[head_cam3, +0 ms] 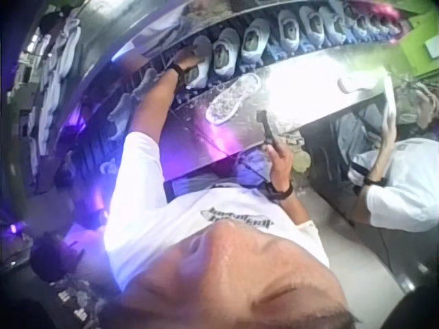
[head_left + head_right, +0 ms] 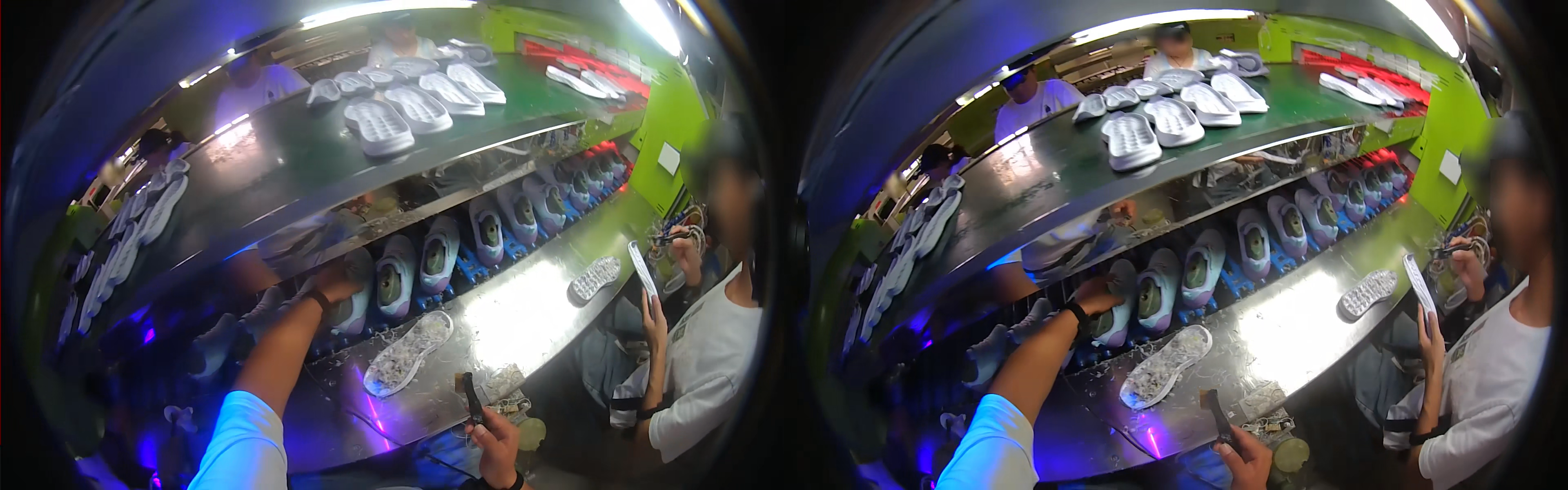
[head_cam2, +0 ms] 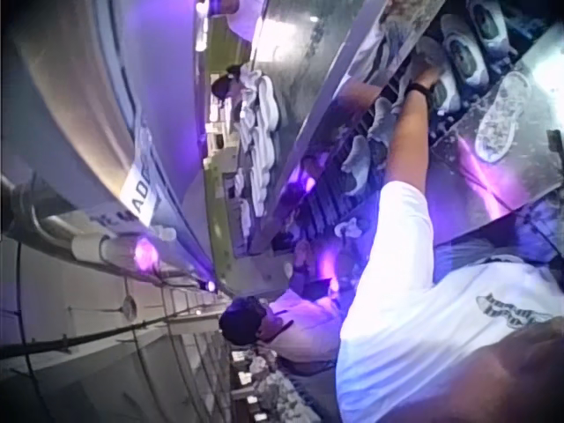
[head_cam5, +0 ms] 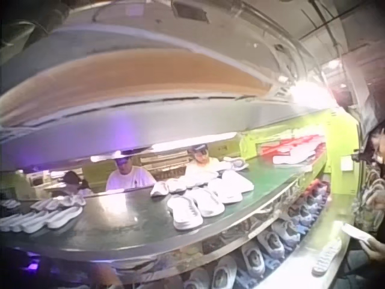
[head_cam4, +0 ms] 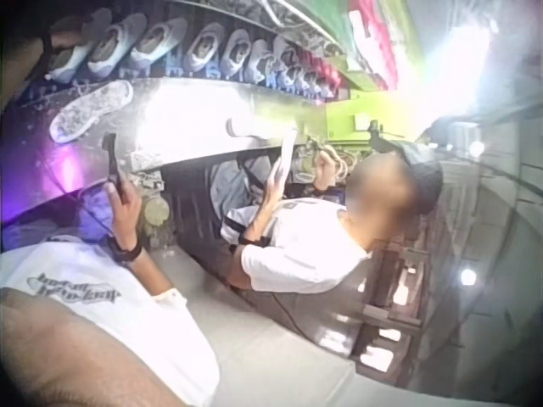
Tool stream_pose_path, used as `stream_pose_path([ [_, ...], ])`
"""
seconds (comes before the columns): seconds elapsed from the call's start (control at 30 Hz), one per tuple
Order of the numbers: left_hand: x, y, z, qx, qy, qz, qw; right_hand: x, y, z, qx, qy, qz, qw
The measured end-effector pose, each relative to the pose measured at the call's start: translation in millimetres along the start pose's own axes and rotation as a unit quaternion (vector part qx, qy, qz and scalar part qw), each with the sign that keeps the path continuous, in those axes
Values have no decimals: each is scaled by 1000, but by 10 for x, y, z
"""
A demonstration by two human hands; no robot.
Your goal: The person uses a handheld tool to scrape and trim excess material from the soles of shoes moving along a conveyor belt. They repeatedly pick up shoes, apply the tool to the bottom surface, and place them back on the line.
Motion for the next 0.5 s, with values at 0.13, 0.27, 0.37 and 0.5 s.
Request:
stream_pose_path([
  [0.13, -273, -86, -216, -128, 105, 81, 983, -236, -193, 97, -45, -1, -20, 999],
  [0.27, -930, -57, -174, -550, 197, -17, 811, -420, -262, 88, 26, 1, -26, 999],
  [0.37, -1876, -36, -251, -594, 254, 51, 761, -452, -159, 234, 33, -32, -16, 999],
  [0.5, -2918, 541, -185, -777, 161, -41, 607, -470, -302, 712, -50, -87, -3, 995],
])
Point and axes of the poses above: each hand's wrist, its own x-axis towards the middle knuckle, its own z-axis out of the palm, y = z × x, the point moved 7 cm from there along x, towards the middle knuckle, and after that the axes turned 15 degrees about z, right-handed, at the moved point
